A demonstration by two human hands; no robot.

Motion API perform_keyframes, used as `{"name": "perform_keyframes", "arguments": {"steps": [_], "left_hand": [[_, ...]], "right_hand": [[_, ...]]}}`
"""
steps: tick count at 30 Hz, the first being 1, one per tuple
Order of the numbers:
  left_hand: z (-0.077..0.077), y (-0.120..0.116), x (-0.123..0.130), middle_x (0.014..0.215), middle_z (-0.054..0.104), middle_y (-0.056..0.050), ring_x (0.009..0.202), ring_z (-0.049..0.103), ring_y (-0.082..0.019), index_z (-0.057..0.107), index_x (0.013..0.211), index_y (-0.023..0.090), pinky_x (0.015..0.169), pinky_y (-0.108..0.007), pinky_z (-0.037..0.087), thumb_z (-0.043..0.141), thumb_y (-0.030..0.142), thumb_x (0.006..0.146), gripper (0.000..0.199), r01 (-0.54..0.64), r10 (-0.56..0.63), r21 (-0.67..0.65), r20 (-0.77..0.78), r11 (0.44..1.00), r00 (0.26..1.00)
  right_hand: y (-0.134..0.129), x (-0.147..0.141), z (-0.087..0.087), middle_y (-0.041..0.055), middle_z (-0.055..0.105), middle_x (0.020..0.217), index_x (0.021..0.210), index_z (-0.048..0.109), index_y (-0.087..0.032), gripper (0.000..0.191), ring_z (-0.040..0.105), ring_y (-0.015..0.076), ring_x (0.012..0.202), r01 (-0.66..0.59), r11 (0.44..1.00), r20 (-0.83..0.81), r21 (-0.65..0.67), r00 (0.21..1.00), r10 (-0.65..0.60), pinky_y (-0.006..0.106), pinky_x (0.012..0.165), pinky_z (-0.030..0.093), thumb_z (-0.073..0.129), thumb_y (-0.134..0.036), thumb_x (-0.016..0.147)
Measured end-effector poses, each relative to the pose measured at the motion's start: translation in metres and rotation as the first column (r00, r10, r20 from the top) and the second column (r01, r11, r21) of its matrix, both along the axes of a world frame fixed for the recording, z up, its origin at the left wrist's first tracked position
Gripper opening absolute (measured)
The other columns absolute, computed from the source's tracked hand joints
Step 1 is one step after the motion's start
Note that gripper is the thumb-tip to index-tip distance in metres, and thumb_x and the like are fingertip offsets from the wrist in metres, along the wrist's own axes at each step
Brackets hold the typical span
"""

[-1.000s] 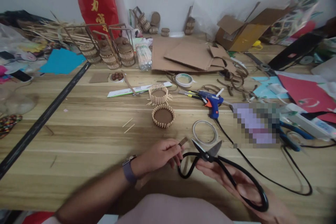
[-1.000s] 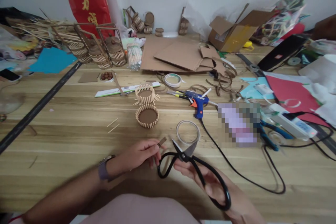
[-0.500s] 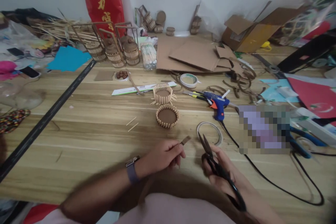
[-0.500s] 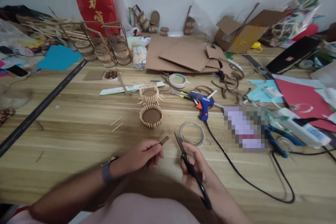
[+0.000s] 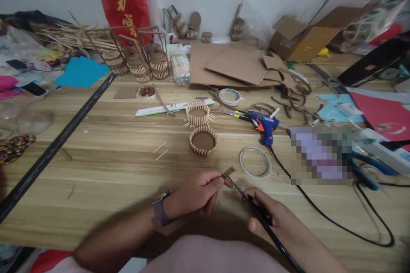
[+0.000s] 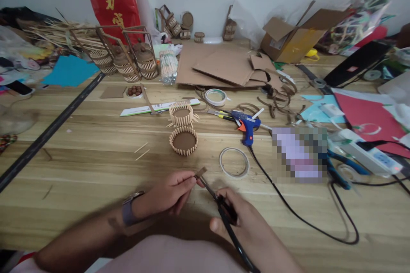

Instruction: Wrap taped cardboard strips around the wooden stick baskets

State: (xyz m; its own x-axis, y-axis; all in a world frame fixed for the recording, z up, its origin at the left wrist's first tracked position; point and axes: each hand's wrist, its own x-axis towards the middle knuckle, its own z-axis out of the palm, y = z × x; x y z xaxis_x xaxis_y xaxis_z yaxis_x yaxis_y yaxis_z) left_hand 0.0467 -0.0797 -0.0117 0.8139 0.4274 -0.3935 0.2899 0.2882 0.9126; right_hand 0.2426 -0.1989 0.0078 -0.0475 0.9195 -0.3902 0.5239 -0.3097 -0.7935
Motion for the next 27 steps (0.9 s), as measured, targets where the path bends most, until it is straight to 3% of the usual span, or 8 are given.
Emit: {"name": "perform_keyframes", "arguments": {"steps": [7,13,21,24,27], "left_hand": [[0.007,0.0,0.0,0.042,0.045,0.009,0.031,0.035,-0.007,0.061,0.105,0.013,0.034,-0.017,0.027,0.038,0.05,0.099,0.043,0.048,-0.047,0.027,-0.005,0.999,0.999],[0.005,0.001,-0.002,0.042,0.045,0.009,0.031,0.034,-0.007,0.061,0.105,0.013,0.033,-0.016,0.026,0.037,0.047,0.1,0.041,0.051,-0.051,0.031,-0.016,0.998,0.999],[0.007,0.0,0.001,0.043,0.044,0.009,0.032,0.034,-0.006,0.061,0.109,0.011,0.036,-0.016,0.026,0.035,0.041,0.1,0.041,0.081,-0.08,0.039,-0.021,0.996,0.997],[0.015,0.006,-0.004,0.043,0.042,0.01,0.034,0.033,-0.007,0.061,0.112,0.012,0.039,-0.017,0.028,0.034,0.041,0.101,0.042,0.099,-0.096,0.084,-0.033,0.992,0.995],[0.031,0.019,-0.026,0.052,0.045,0.009,0.042,0.037,-0.008,0.06,0.119,0.017,0.045,-0.018,0.032,0.037,0.044,0.1,0.041,0.068,-0.05,0.227,-0.087,0.971,0.995]], "right_hand": [[0.01,-0.009,0.008,-0.0011,0.05,0.07,0.085,0.055,-0.021,0.058,0.046,0.0168,0.064,0.013,1.0,0.002,-0.017,1.0,-0.013,0.026,0.057,0.035,0.049,-0.078,0.077],[0.008,-0.008,0.001,-0.0043,0.043,0.062,0.078,0.057,-0.022,0.051,0.041,0.0144,0.057,0.037,0.998,0.045,0.049,0.998,-0.04,0.024,0.052,0.033,0.056,-0.073,0.077],[0.006,-0.008,0.001,-0.0023,0.056,0.06,0.071,0.057,-0.022,0.043,0.052,0.0153,0.055,0.019,0.987,0.132,0.16,0.99,-0.041,0.023,0.05,0.039,0.057,-0.063,0.082],[0.001,0.006,0.001,-0.0016,0.064,0.062,0.081,0.061,-0.024,0.032,0.06,0.0175,0.056,0.043,0.982,0.24,0.186,0.967,-0.088,0.025,0.052,0.046,0.06,-0.056,0.082],[-0.009,0.041,-0.007,0.0024,0.074,0.073,0.099,0.064,-0.026,0.035,0.07,0.0228,0.061,0.147,0.958,0.394,0.244,0.888,-0.237,0.029,0.054,0.052,0.058,-0.057,0.081]]}}
